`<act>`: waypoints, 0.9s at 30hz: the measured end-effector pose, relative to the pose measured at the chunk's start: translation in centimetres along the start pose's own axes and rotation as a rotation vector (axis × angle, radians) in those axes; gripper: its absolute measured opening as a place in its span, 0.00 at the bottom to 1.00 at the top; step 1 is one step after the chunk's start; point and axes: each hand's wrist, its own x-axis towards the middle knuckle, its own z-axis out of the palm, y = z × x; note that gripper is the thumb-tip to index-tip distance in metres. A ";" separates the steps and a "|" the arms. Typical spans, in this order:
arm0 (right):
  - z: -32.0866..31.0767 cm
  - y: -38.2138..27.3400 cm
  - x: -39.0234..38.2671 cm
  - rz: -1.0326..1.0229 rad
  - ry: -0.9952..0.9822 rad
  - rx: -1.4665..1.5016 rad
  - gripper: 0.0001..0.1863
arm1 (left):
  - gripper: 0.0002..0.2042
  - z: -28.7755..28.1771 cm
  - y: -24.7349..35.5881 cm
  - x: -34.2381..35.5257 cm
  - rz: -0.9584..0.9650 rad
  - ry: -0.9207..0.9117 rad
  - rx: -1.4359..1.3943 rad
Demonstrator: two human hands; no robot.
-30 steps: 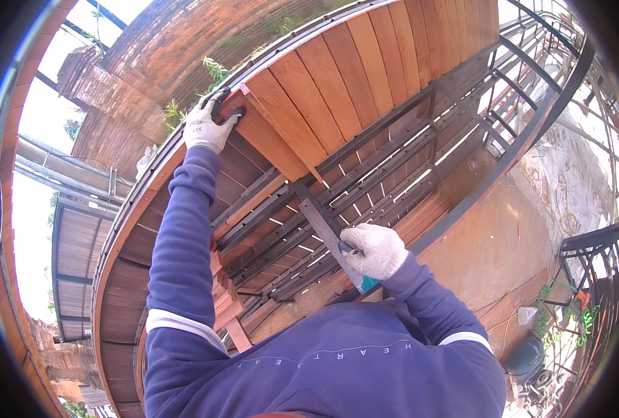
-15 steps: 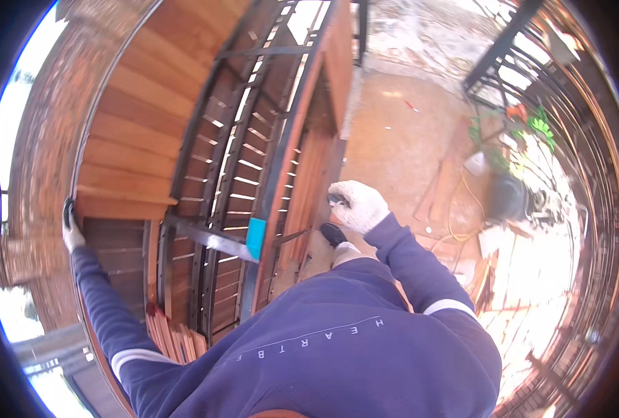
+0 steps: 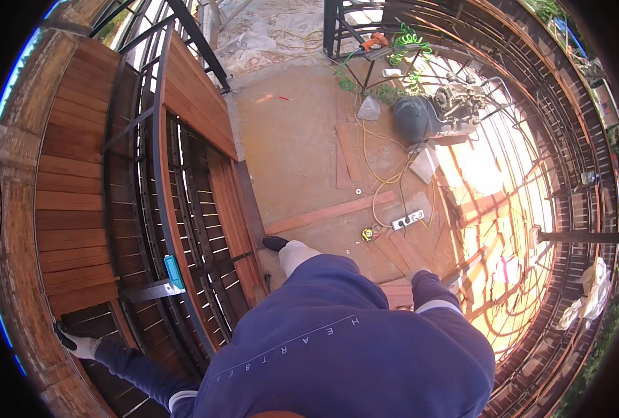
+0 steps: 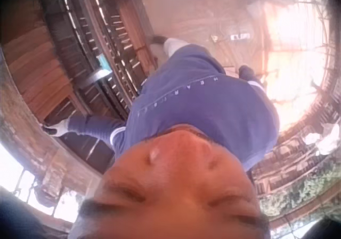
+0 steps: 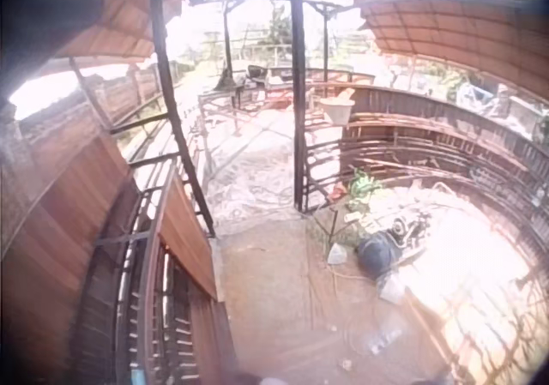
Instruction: The person measures a wooden panel using a square, cuts it to size using a circular saw, and installs it onto a metal frame using a nail gun.
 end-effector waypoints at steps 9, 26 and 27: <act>-11.9 -5.6 8.4 -0.274 0.380 0.335 0.24 | 0.19 11.4 9.9 -32.6 -0.067 -0.970 -0.351; -48.4 0.3 17.1 -0.415 0.297 -0.161 0.16 | 0.21 44.3 17.0 -42.3 -0.173 -1.686 0.078; -50.3 0.6 17.0 -0.276 0.156 0.202 0.15 | 0.21 46.1 17.6 -42.6 -0.078 -1.715 0.071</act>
